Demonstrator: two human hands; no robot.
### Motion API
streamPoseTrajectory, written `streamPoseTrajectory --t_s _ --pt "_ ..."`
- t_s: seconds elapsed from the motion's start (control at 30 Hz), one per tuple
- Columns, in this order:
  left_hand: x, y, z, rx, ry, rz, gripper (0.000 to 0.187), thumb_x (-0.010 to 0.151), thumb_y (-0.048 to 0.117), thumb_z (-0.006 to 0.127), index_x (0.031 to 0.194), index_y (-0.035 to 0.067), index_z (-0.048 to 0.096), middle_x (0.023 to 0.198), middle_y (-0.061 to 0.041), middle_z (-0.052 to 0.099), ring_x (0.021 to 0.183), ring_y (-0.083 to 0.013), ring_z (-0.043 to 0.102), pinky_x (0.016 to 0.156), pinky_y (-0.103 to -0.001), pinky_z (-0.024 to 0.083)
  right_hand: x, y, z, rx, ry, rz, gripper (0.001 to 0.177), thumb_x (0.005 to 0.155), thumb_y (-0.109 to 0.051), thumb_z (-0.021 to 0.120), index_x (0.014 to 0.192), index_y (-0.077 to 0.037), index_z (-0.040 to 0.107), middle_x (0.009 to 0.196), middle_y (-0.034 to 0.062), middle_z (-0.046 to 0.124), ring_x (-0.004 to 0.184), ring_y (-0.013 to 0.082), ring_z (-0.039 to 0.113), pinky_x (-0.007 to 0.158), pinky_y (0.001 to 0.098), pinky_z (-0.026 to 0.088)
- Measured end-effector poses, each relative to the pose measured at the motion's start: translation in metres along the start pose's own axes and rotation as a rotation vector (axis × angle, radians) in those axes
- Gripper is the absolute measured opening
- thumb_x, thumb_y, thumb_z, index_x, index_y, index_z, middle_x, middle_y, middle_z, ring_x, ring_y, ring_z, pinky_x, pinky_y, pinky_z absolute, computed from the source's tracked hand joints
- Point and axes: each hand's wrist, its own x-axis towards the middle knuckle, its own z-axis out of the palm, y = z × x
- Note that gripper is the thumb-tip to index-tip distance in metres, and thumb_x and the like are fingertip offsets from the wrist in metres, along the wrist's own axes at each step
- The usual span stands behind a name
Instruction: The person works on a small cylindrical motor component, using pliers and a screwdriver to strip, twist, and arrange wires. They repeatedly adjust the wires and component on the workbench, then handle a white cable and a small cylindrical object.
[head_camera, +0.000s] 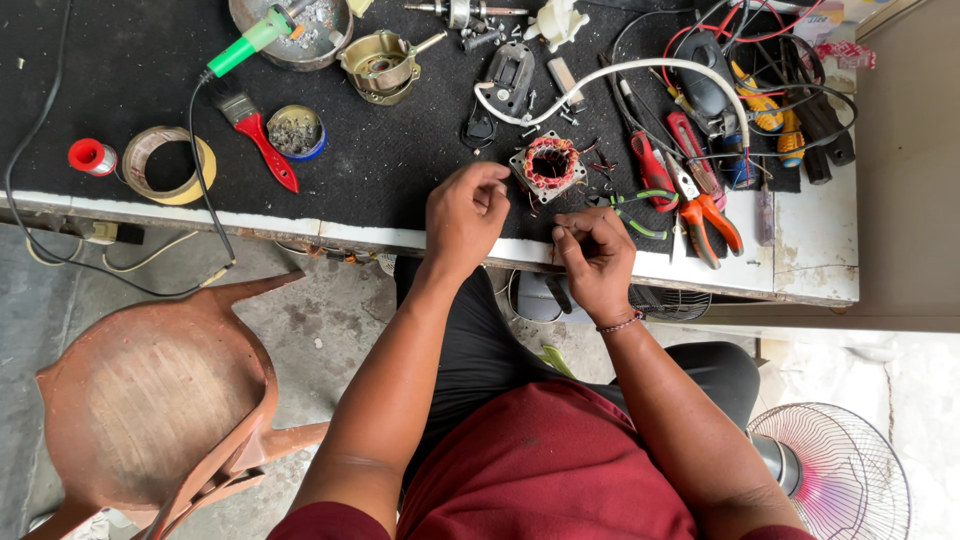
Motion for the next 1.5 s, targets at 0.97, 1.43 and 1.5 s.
streamPoseTrajectory --t_s 0.97,1.43,1.5 --pt "-0.004 0.003 -0.016 0.258 0.130 0.265 0.033 0.091 0.017 0.062 0.123 0.010 0.064 0.116 -0.006 0.070 0.110 -0.0317 0.061 0.098 -0.046 0.046 0.164 -0.053 -0.057 -0.555 -0.454 0.272 0.025 0.103 -0.025 0.074 0.123 -0.010 0.076 0.113 0.0076 0.074 0.081 0.0162 0.066 0.071 0.0318 0.053" --pt "0.002 -0.010 -0.006 0.284 0.109 0.244 0.039 0.087 0.023 0.064 0.125 0.017 0.065 0.113 -0.002 0.066 0.115 -0.0261 0.062 0.107 -0.046 0.041 0.217 0.023 0.079 -0.461 -0.764 0.066 0.044 0.079 -0.021 0.086 0.121 -0.014 0.075 0.106 0.0146 0.070 0.080 0.0344 0.073 0.070 0.0480 0.057" --pt "0.004 -0.007 -0.009 0.243 0.109 0.230 0.037 0.090 0.022 0.062 0.126 0.017 0.065 0.115 -0.002 0.066 0.116 -0.0262 0.061 0.108 -0.047 0.040 0.220 0.022 0.086 -0.422 -0.785 0.035 0.038 0.084 -0.012 0.081 0.121 -0.017 0.076 0.108 0.0154 0.070 0.078 0.0368 0.072 0.068 0.0495 0.056"
